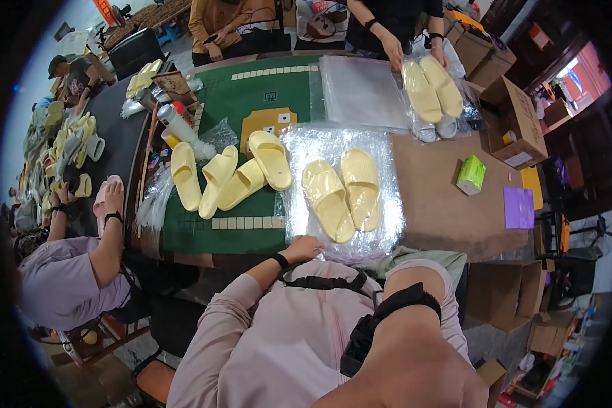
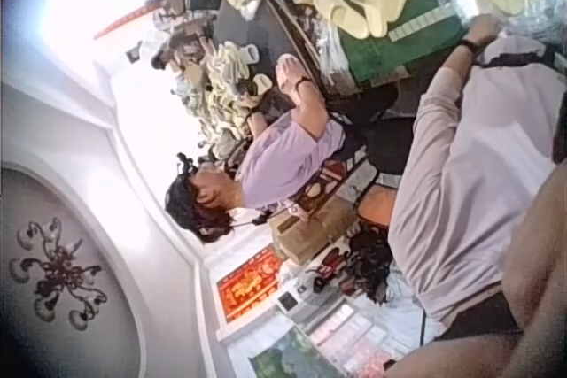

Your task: Packaging finished slippers into plastic bags and placing them into a collection bin.

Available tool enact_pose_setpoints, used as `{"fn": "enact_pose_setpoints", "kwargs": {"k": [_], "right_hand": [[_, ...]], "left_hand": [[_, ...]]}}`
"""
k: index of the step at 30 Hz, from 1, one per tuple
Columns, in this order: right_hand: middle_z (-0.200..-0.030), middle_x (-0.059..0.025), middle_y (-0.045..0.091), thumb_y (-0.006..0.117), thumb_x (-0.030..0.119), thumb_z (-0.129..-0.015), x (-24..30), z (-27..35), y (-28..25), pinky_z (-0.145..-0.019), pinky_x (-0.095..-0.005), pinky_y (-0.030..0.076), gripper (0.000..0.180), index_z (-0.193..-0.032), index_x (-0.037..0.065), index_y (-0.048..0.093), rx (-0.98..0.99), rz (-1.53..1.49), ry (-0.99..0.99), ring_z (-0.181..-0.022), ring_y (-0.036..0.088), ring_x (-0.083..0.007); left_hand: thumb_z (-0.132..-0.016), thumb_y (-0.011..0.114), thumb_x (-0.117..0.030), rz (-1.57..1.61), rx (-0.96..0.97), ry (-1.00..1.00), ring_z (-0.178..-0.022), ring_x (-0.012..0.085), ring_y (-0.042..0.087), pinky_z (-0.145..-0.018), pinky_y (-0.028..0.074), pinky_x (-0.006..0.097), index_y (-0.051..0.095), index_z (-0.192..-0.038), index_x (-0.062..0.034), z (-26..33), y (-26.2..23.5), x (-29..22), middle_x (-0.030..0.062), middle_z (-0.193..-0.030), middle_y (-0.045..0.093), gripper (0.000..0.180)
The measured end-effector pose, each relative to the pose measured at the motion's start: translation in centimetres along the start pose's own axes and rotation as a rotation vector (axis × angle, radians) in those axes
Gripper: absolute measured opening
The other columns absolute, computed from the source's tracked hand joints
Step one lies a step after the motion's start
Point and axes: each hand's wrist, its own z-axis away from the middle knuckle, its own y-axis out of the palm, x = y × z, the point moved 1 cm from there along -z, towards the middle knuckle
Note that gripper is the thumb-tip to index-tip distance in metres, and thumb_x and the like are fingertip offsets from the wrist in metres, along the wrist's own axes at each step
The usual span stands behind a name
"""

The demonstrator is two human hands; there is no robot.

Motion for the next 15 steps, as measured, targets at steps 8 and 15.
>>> {"fn": "enact_pose_setpoints", "kwargs": {"k": [8, 15], "right_hand": [[-0.082, -0.0104, 0.050, 0.057, 0.007, -0.081, -0.2, 0.1, 0.0, -0.052, -0.0270, 0.037, 0.017, -0.093, -0.004, 0.058, -0.028, -0.021, 0.027, -0.061, 0.048, -0.0181], [-0.082, -0.0104, 0.050, 0.057, 0.007, -0.081, -0.4, -1.0, 0.0, -0.052, -0.0270, 0.037, 0.016, -0.093, -0.004, 0.058, -0.055, -0.034, 0.051, -0.061, 0.048, -0.0179]], "left_hand": [[-0.082, 0.045, -0.030, 0.014, -0.003, -0.003, -0.097, 0.0284, 0.054, -0.085, 0.038, 0.045, 0.064, -0.100, -0.0178, 0.2, -0.5, -0.1, 0.0093, -0.097, 0.060, 0.028], [-0.082, 0.044, -0.029, -0.010, 0.026, 0.009, -0.096, 0.0284, 0.055, -0.085, 0.039, 0.045, 0.063, -0.102, -0.0194, 0.3, -0.8, -0.4, 0.0096, -0.097, 0.060, 0.029]]}}
